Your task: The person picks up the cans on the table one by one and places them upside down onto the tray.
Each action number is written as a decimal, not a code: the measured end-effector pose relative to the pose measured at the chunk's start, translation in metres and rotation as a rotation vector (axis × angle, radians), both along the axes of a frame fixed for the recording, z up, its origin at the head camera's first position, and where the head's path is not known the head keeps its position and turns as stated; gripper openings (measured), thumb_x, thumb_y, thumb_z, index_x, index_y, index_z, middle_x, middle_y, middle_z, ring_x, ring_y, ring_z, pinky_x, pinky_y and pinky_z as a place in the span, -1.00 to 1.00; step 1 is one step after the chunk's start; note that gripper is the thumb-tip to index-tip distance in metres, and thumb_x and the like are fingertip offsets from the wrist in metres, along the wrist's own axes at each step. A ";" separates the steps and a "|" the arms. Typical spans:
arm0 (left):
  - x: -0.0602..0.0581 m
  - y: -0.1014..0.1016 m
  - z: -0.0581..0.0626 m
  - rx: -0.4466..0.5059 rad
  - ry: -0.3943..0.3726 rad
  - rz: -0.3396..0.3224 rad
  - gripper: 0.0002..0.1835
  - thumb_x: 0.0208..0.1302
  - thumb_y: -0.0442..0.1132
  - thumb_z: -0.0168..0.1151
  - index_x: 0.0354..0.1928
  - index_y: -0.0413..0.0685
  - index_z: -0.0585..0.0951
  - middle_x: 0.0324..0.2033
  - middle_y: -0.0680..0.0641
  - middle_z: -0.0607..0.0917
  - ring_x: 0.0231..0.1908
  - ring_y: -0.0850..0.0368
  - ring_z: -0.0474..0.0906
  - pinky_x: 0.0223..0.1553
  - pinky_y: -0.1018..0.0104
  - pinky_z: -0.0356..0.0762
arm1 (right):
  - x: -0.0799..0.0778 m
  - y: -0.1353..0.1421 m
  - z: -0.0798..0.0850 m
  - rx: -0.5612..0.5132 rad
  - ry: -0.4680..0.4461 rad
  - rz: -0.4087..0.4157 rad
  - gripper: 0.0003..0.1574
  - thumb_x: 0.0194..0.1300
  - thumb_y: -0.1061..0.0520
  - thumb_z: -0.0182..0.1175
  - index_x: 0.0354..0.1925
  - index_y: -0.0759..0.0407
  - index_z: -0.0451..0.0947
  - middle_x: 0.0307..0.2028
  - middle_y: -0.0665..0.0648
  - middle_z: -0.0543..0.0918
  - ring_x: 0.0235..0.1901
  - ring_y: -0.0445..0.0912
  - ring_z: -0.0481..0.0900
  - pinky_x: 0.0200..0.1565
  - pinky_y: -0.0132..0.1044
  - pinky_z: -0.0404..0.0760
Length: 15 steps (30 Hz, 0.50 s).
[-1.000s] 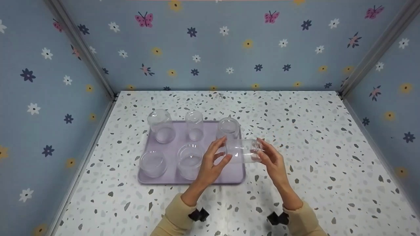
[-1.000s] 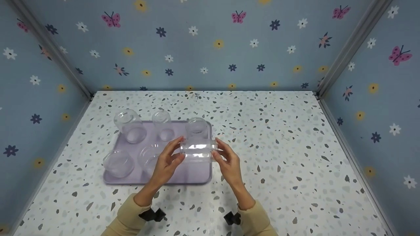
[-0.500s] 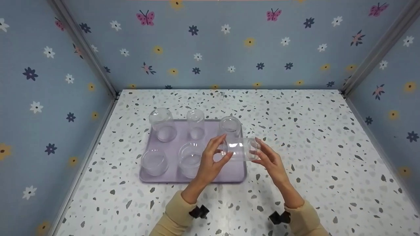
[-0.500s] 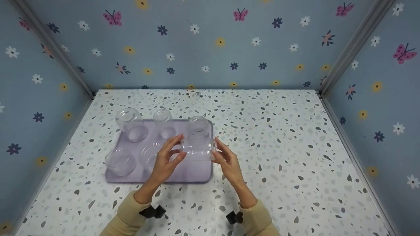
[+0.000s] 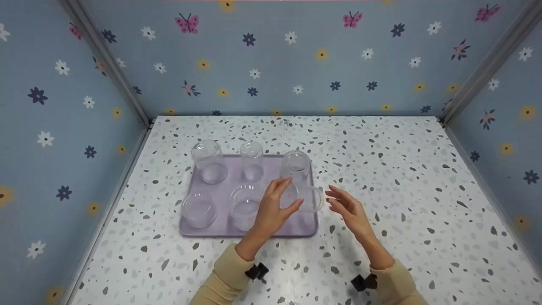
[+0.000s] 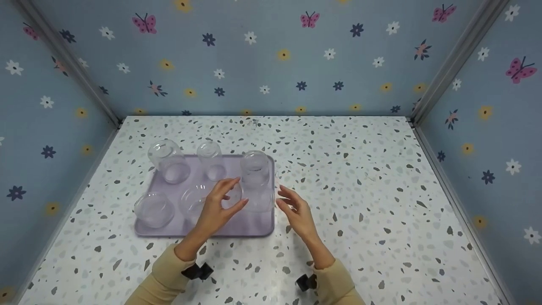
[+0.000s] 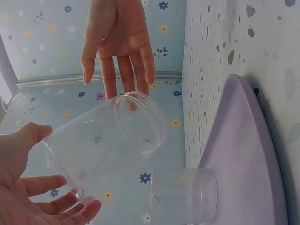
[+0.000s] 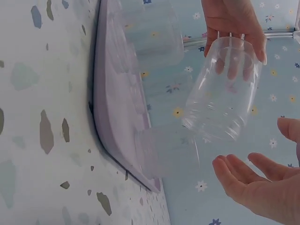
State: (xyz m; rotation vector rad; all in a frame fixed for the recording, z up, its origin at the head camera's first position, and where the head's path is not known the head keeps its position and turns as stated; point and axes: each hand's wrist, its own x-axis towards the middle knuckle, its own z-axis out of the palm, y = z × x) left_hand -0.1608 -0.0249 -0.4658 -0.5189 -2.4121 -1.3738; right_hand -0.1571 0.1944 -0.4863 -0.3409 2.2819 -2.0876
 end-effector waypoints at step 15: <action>-0.014 0.012 0.002 -0.353 -0.083 0.021 -0.38 -0.03 -0.08 0.32 0.08 -0.24 0.45 -0.11 -0.14 0.45 -0.12 -0.02 0.38 -0.16 0.21 0.42 | -0.006 0.016 -0.008 0.418 0.126 -0.057 -0.37 0.15 0.16 0.18 0.19 0.25 0.29 0.13 0.25 0.36 0.05 0.15 0.35 -0.02 0.11 0.34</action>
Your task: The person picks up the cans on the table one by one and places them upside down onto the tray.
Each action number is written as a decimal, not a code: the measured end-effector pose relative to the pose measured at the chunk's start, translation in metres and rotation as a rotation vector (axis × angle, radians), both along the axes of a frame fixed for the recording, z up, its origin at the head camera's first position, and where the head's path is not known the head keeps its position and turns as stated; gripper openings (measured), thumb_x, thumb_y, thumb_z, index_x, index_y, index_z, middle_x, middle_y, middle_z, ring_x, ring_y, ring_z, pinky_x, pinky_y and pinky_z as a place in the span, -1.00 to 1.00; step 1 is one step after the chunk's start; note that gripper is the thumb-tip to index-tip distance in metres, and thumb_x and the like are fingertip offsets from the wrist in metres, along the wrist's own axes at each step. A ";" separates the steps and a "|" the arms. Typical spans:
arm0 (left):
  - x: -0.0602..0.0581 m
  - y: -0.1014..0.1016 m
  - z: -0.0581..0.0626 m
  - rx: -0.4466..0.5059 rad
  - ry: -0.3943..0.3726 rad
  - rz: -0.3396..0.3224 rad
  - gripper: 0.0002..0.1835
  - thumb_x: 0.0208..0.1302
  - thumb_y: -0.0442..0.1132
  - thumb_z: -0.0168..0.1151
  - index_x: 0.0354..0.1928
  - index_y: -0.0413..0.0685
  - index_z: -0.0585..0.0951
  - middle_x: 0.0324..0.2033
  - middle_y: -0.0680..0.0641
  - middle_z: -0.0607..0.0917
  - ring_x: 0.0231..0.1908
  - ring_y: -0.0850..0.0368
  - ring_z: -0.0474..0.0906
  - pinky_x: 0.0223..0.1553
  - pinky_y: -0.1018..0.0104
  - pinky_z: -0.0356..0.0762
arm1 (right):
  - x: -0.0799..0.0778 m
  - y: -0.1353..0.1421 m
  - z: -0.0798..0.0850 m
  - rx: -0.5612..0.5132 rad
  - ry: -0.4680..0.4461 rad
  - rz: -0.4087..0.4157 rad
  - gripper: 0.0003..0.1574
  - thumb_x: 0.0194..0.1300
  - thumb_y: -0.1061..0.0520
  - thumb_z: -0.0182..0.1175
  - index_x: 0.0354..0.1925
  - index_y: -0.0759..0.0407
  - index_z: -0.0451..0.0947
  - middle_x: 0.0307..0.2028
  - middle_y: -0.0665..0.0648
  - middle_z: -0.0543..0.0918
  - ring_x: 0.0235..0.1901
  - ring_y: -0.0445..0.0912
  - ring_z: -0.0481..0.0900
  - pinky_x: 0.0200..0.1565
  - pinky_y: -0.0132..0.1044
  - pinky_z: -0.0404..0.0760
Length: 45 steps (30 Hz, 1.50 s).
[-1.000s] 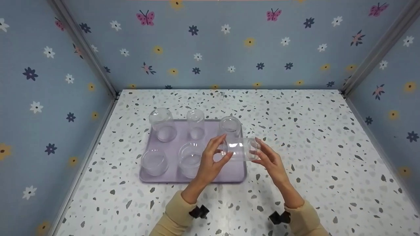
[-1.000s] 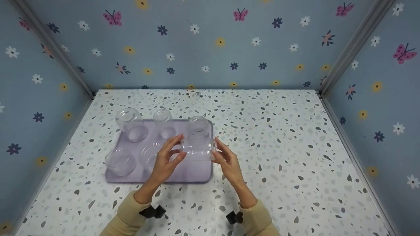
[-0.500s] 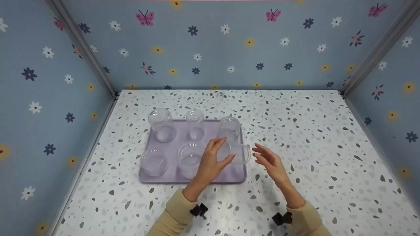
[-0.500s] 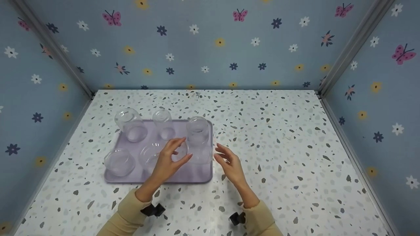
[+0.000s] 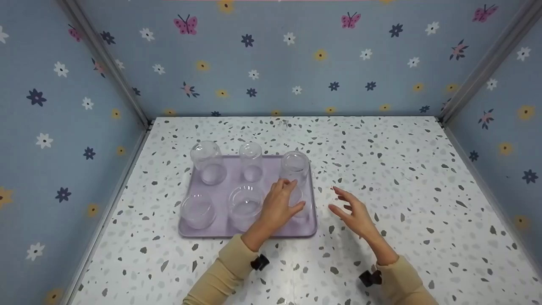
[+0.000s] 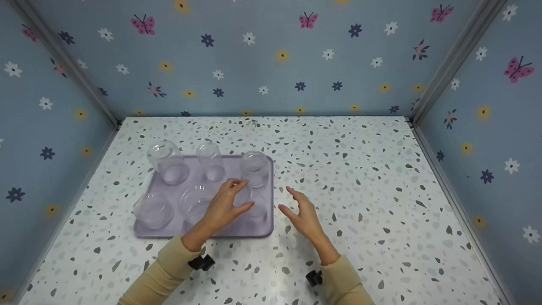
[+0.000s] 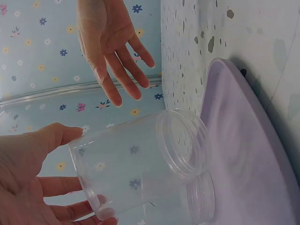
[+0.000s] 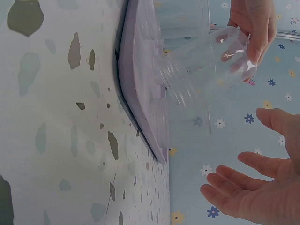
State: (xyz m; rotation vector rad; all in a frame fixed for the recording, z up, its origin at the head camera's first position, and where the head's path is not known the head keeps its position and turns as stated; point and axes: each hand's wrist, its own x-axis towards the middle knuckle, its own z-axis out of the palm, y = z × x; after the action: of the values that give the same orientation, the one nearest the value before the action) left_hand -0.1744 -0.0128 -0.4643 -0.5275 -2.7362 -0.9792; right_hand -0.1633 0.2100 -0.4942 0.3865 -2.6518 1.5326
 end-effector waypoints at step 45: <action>-0.014 0.013 -0.004 -0.272 -0.117 -0.103 -0.22 0.05 0.18 0.12 0.24 -0.15 0.26 0.15 -0.21 0.30 0.10 -0.07 0.27 -0.06 0.04 0.38 | -0.068 0.066 0.046 0.541 -0.005 -0.050 -0.05 0.17 -0.09 0.13 0.30 0.37 -0.03 0.24 0.51 -0.02 0.20 0.36 -0.06 0.09 0.25 0.03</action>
State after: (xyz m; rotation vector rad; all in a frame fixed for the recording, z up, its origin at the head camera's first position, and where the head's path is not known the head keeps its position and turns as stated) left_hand -0.1882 0.0002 -0.4686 -0.6807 -2.9953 -0.6802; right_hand -0.2312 0.2756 -0.4480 0.3304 -3.0192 0.7783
